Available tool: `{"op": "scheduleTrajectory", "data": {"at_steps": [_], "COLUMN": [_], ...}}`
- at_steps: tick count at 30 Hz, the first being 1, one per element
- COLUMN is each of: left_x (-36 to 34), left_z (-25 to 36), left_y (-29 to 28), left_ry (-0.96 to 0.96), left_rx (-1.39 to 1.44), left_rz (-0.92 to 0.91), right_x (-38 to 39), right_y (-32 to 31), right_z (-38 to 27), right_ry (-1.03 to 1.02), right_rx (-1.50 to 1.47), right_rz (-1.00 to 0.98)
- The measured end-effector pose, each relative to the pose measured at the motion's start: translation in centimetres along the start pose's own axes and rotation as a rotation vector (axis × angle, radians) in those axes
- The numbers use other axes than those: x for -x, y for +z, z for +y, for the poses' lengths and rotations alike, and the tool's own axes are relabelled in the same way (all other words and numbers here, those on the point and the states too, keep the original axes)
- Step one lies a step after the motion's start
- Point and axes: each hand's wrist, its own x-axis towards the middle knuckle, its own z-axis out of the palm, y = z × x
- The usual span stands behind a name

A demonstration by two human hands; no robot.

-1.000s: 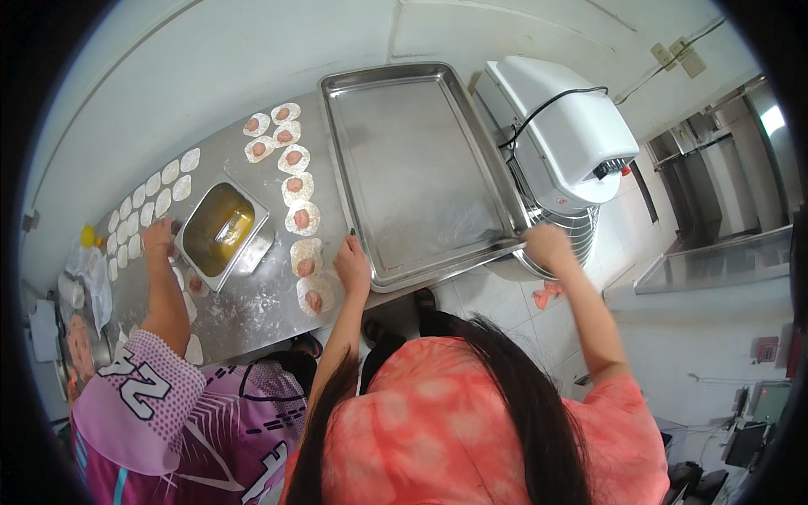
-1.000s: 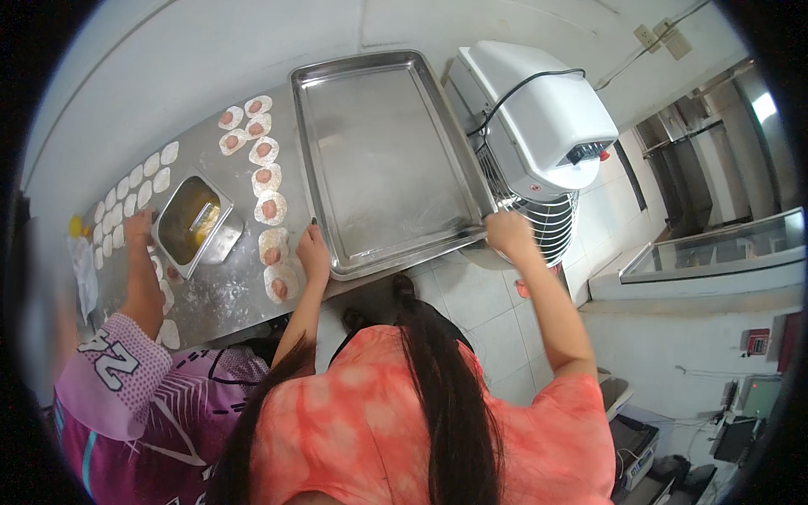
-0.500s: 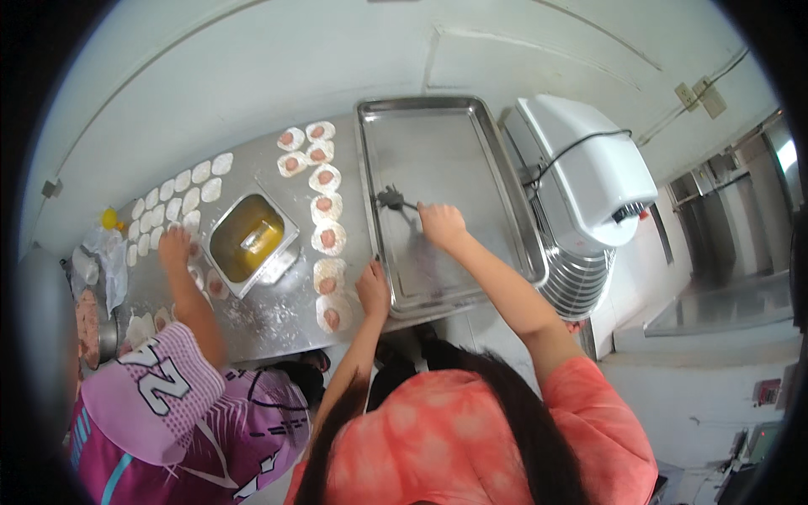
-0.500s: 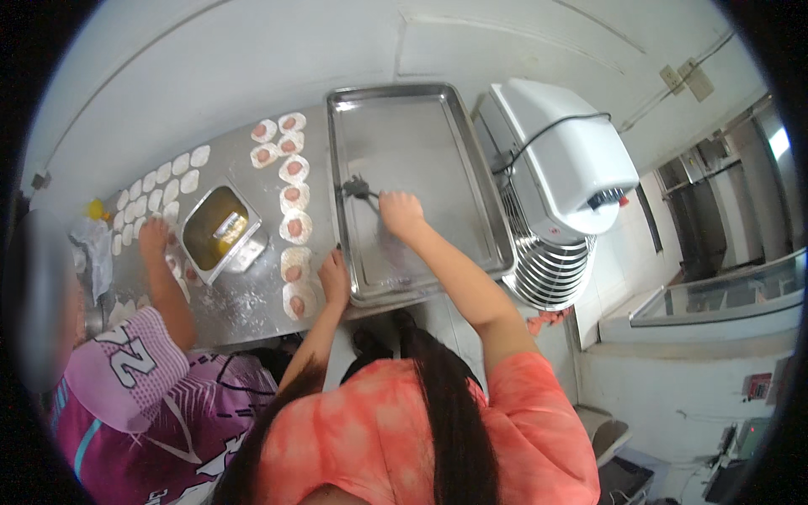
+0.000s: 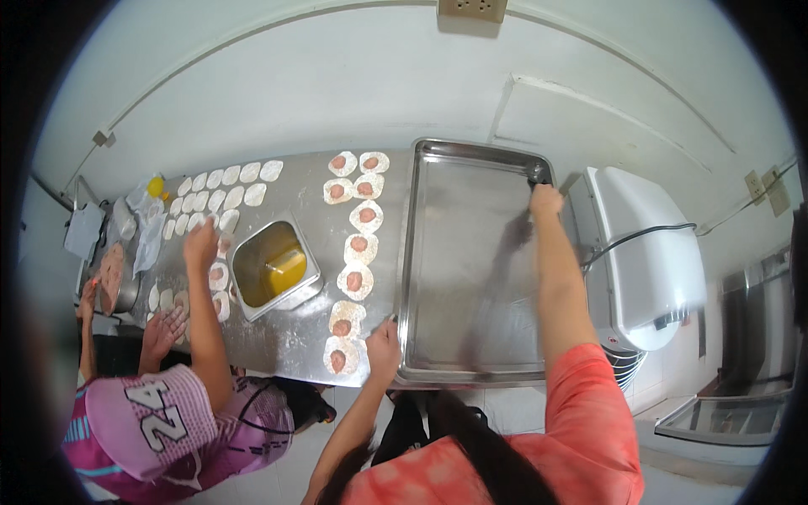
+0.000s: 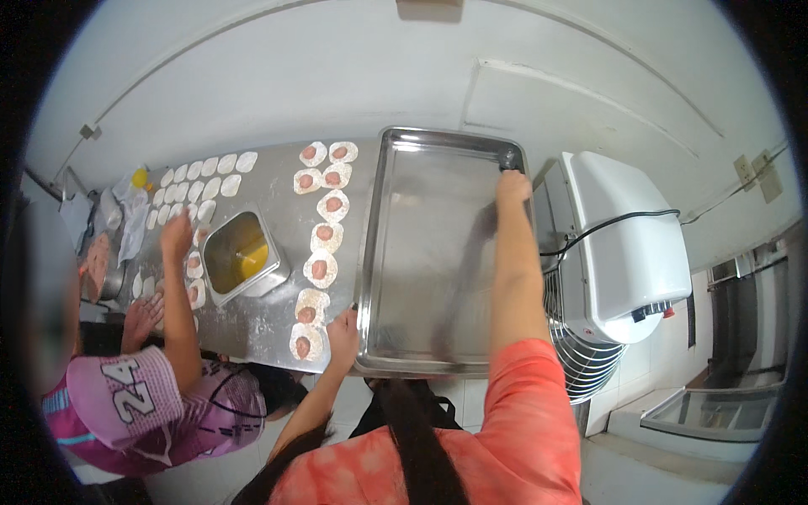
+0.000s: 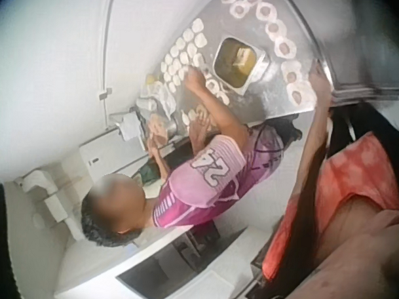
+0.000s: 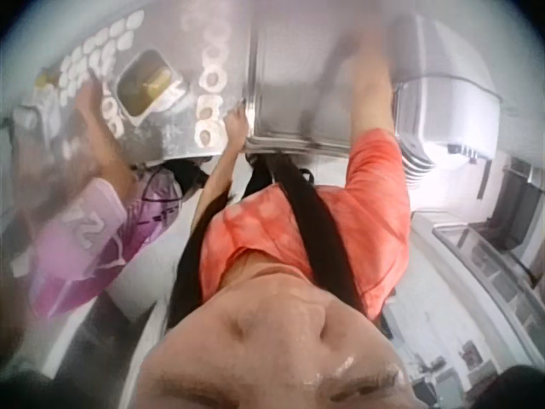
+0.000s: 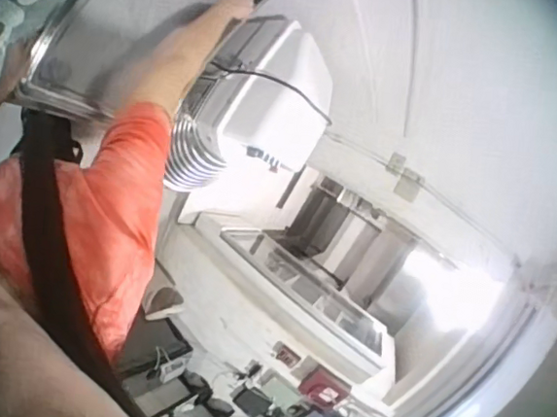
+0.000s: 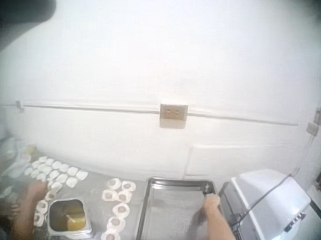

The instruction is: The person prepares dumplings by placing filling onto dough circles, folding them, and arranging them on a metal tray. They also brush a tray with liquid using a brush. Another person works alongside, performing similar tasks.

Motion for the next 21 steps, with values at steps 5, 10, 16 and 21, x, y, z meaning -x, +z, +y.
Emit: {"op": "scheduleTrajectory", "data": {"at_steps": [5, 10, 16, 21], "left_x": [0.0, -0.1, -1.0, -1.1], "left_z": [-0.6, 0.0, -0.7, -0.3], "left_y": [0.2, -0.1, 0.5, 0.0], "left_ry": [0.051, 0.071, 0.101, 0.076], "left_rx": [-0.081, -0.184, -0.282, -0.324], "left_rz": [0.107, 0.169, 0.129, 0.142], "right_x": [10.0, 27.4, 31.4, 16.6], "right_y": [-1.4, -4.4, -4.1, -0.3], "right_z": [4.9, 9.3, -1.4, -11.9], "right_ry": [-0.332, -0.45, -1.036, -0.838], "right_rx": [0.033, 0.03, -0.288, -0.292], "right_rz": [0.078, -0.103, -0.238, 0.255]}}
